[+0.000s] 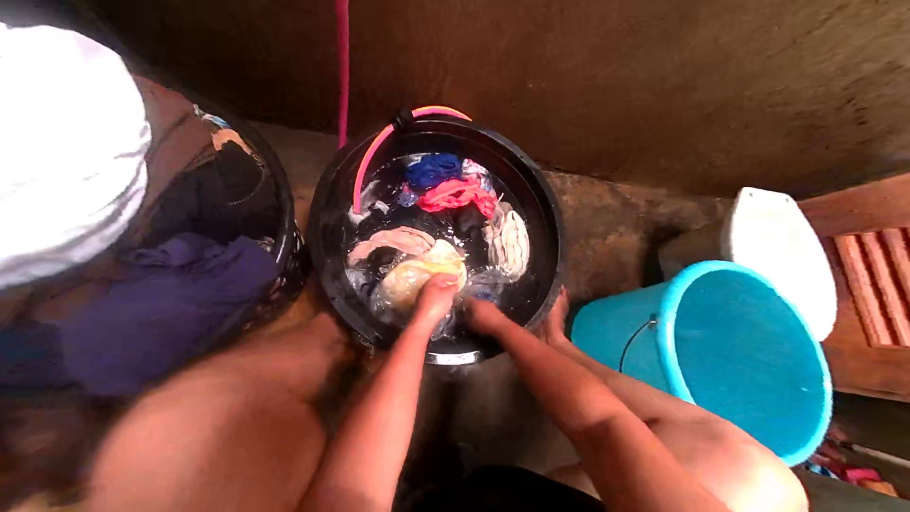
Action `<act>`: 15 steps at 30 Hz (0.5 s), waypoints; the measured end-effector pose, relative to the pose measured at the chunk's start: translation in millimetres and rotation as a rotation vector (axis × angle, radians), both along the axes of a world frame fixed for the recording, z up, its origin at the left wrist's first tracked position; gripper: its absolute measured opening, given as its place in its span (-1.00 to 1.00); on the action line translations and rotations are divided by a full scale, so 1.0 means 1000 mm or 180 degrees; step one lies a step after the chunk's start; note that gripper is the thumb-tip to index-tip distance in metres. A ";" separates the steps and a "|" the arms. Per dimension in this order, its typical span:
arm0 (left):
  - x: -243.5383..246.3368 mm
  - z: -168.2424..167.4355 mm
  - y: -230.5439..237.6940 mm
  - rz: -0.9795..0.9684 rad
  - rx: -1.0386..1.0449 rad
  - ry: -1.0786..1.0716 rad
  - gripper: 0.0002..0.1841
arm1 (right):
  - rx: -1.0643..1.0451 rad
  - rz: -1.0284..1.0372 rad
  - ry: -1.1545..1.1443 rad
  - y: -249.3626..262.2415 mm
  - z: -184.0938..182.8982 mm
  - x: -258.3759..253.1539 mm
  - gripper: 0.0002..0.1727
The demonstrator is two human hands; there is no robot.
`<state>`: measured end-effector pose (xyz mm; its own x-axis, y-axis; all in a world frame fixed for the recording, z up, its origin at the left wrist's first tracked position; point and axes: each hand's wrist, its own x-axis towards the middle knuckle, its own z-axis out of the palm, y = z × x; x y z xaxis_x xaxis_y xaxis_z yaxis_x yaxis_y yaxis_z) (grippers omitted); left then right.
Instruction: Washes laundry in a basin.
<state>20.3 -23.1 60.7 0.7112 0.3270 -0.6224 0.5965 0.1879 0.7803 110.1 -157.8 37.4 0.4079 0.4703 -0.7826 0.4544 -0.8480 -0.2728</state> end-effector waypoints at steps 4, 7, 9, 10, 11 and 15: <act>-0.007 -0.006 -0.010 0.0429 -0.0414 -0.0056 -0.60 | 0.1327 -0.0381 0.0173 -0.002 0.139 0.014 -0.77; -0.012 0.001 -0.019 0.0776 -0.0894 -0.0241 -0.55 | 0.2340 -0.0590 -0.0271 -0.039 0.235 0.018 -0.87; -0.009 0.012 -0.026 0.1177 -0.1486 -0.0355 -0.52 | 0.2955 -0.0825 -0.0586 -0.065 0.265 0.025 -0.85; -0.006 0.024 -0.027 0.1284 -0.1750 -0.0430 -0.50 | 0.3213 -0.1079 -0.0694 -0.076 0.267 0.031 -0.84; -0.001 0.033 -0.027 0.1284 -0.1965 -0.0464 -0.44 | 0.3447 -0.1411 -0.0782 -0.083 0.259 0.040 -0.83; 0.006 0.043 -0.038 0.1119 -0.2534 -0.0342 -0.24 | 0.3478 -0.2420 -0.0423 -0.063 0.143 0.036 -0.51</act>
<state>26.3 -61.4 103.8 0.7188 0.0352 -0.6943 0.3324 0.8597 0.3878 145.8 -220.4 180.1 0.8893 0.4490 -0.0870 0.0459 -0.2768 -0.9598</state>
